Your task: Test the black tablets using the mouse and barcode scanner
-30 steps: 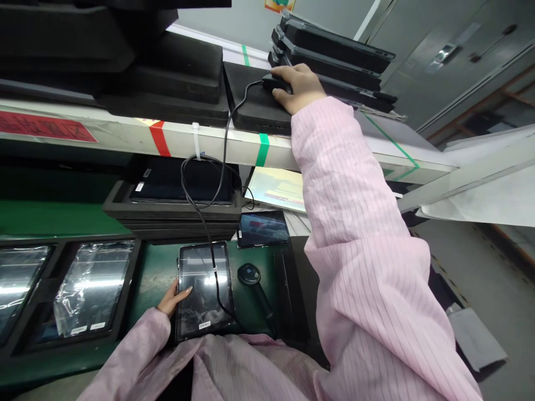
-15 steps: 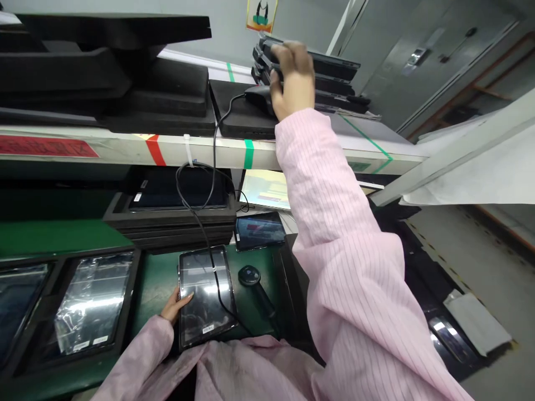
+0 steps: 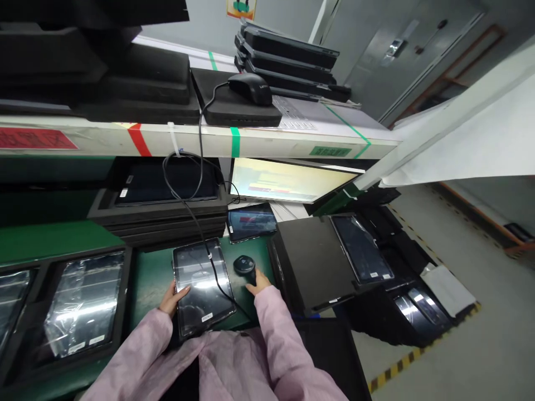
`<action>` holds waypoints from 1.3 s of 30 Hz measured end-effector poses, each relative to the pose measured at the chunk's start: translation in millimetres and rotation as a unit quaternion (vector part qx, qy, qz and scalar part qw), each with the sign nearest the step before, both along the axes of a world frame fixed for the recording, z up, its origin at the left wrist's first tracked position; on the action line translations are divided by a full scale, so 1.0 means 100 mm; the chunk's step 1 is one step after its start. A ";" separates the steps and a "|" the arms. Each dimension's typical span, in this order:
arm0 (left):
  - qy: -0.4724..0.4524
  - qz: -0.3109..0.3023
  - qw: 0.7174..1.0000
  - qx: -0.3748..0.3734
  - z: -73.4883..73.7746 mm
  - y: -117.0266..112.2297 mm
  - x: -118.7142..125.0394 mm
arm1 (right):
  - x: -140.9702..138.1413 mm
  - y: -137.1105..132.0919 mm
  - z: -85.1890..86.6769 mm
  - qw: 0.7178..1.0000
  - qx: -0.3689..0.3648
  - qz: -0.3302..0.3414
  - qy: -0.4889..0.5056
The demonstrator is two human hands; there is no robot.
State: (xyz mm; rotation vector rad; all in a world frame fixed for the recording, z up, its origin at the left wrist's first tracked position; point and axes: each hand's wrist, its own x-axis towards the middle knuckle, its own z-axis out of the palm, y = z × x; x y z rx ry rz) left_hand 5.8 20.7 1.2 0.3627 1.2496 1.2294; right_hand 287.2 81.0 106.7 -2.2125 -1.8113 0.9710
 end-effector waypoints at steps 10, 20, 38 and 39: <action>0.015 -0.016 1.000 0.006 -0.08 0.00 -0.05 | -0.02 0.02 -0.28 0.989 -0.119 -0.067 0.061; 0.012 -0.027 0.999 0.010 -0.04 0.01 -0.07 | -0.07 -0.76 -0.01 0.947 -0.162 -0.106 0.255; -0.005 -0.044 0.999 0.004 -0.06 0.03 -0.13 | -0.38 -1.19 0.26 0.946 -0.215 -0.040 0.239; -0.005 -0.044 0.999 0.004 -0.07 0.03 -0.13 | -0.39 -1.20 0.29 0.949 -0.211 -0.036 0.230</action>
